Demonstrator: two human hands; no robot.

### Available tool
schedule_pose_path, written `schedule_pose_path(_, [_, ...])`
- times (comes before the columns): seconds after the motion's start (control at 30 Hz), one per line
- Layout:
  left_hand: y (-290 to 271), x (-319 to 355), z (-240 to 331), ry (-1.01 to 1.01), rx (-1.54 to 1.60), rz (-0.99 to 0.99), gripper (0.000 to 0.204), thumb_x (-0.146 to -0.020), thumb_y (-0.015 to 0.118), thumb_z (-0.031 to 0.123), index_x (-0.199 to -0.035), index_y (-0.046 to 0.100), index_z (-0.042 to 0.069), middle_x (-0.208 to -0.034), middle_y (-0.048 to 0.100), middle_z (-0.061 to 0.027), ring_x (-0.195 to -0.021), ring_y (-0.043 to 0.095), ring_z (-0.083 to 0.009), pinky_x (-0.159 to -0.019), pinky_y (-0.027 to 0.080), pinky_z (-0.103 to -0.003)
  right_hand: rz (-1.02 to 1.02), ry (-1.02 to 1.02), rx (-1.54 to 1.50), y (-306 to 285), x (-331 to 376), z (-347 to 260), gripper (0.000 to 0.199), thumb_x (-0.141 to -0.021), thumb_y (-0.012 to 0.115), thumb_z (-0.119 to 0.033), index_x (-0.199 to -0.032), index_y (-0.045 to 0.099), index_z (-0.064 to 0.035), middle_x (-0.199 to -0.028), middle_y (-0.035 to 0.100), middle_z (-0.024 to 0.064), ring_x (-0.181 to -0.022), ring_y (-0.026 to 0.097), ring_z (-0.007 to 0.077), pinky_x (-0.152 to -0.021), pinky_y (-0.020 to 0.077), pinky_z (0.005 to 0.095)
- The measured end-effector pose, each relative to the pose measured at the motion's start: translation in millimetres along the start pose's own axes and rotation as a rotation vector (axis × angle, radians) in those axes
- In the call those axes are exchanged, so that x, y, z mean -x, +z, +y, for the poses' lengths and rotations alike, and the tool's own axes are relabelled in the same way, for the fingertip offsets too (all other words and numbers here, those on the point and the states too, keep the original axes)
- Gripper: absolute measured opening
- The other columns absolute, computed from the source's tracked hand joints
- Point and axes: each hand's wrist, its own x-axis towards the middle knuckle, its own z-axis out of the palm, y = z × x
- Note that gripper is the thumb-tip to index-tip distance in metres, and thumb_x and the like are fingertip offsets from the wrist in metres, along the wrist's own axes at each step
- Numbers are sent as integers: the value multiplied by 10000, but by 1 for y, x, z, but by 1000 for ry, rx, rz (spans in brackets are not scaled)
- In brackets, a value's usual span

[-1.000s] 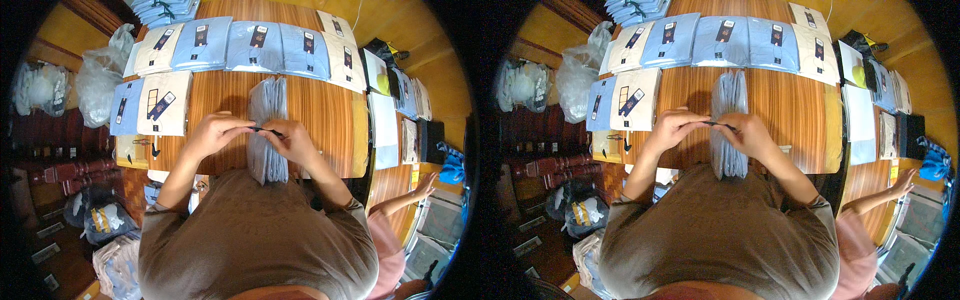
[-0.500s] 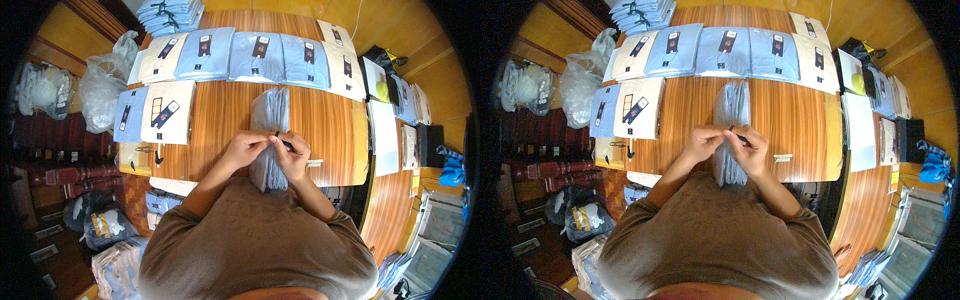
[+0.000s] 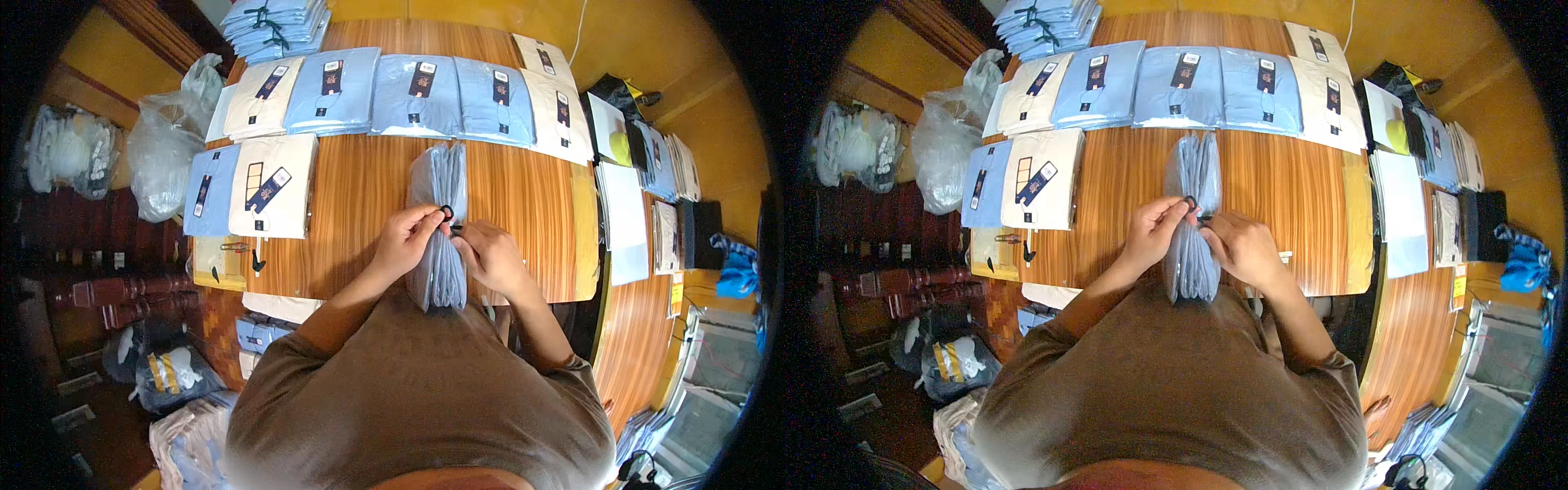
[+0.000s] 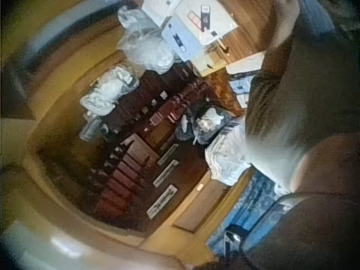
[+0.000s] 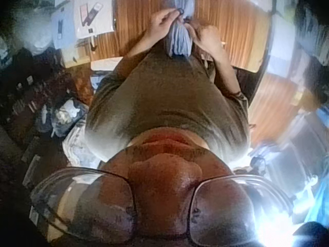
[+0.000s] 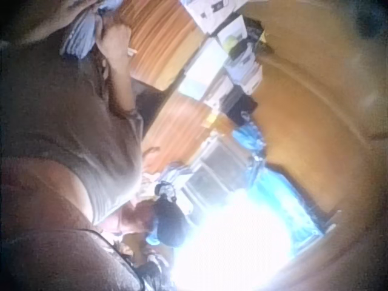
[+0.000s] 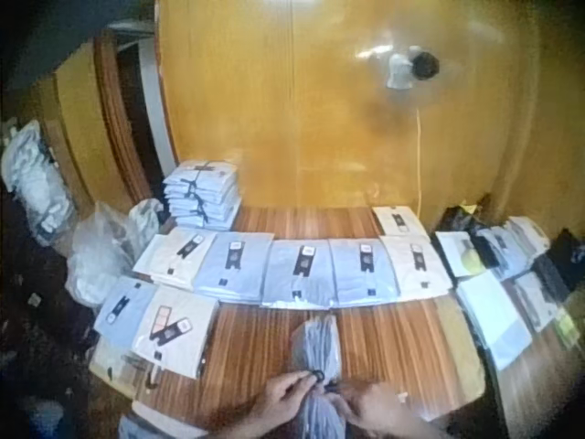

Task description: The person bundles packaged shirts together with a thin cord, tying a knot to secure them, and then writes on a small slip of paper at a table.

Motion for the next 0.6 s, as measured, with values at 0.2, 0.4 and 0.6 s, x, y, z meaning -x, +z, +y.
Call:
schedule_pose_path(0.2, [0,0,5,-61,135,-57,233,-1046,620,151,-1000,728,-51,-806,694,-26,-764,610,-71,-710,488,-232,-95,-218,26,4,7,30,276,-984,642,-229,-791,610,-33,-717,618,180,-657,630,403,-616,506,493])
schedule_pose_path(0.4, [-8,-11,10,-27,-113,-154,246,-1023,660,213,-995,737,-19,-833,715,-39,-798,647,-78,-696,503,-270,-103,-252,231,-23,4,2,281,-967,667,-250,-798,568,-49,-743,623,159,-644,643,370,-607,518,473])
schedule_pose_path(0.6, [-8,-29,57,132,-706,-551,244,-956,658,233,-932,725,0,-911,703,-205,-877,681,-405,-784,537,-479,-28,-404,469,-55,-26,-22,260,-914,708,-252,-790,557,-80,-736,583,81,-669,645,290,-594,514,413])
